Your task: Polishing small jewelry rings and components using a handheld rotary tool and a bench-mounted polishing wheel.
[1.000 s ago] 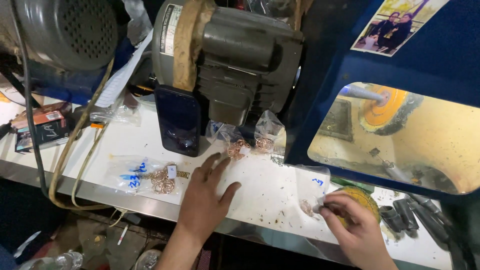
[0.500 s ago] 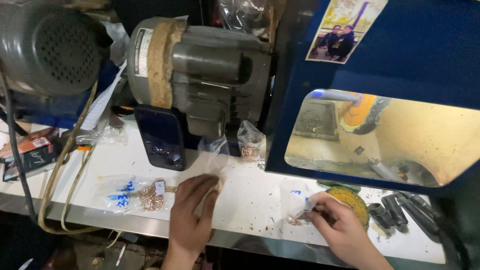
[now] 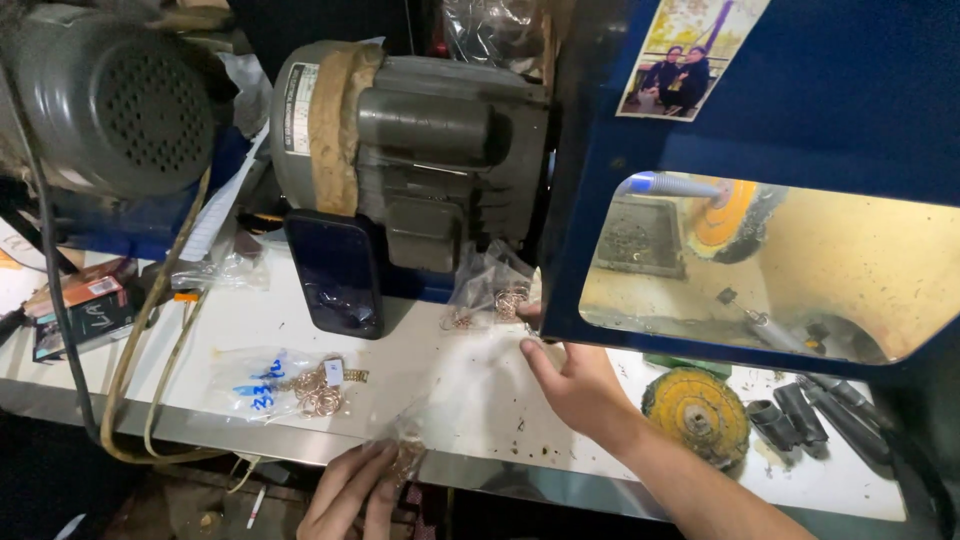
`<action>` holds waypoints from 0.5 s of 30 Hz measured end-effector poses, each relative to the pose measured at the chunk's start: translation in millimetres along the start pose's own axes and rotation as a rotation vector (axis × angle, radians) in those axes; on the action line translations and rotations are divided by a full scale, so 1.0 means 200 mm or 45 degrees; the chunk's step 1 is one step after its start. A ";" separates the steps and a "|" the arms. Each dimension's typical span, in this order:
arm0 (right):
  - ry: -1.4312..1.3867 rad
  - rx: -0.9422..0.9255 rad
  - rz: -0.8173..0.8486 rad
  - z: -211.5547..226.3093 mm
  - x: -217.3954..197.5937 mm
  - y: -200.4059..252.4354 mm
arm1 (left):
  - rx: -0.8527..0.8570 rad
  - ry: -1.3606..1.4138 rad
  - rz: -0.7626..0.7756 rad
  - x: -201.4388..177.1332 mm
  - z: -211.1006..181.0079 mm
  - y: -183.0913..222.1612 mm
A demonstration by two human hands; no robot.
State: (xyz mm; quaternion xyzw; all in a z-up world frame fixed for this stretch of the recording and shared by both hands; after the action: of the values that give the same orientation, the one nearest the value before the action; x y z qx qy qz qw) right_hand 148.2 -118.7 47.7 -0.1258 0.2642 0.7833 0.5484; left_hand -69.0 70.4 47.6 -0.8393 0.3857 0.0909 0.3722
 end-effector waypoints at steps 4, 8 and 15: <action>0.569 -0.205 0.155 -0.04 0.07 0.03 | -0.036 0.028 -0.071 0.07 0.03 0.03; 0.894 -0.377 0.246 -0.03 0.19 0.02 | -0.028 0.230 0.017 0.23 0.06 0.06; -0.225 -0.156 0.237 -0.08 -0.20 0.26 | -0.427 0.540 0.513 0.46 -0.01 0.01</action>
State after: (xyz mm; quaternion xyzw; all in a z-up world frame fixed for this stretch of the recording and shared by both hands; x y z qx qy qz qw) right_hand 113.0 -172.6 67.8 -0.0644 0.1772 0.8534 0.4859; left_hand -7.5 13.7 7.4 -0.7961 0.5922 0.0482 0.1149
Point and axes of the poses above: each hand's wrist, its own y-axis away from the middle knuckle, its own x-axis out of the palm, z = x × y, the point moved 7 cm from there along -y, towards the middle knuckle, and after that the axes turned 14 degrees about x, right-handed, at the moved point
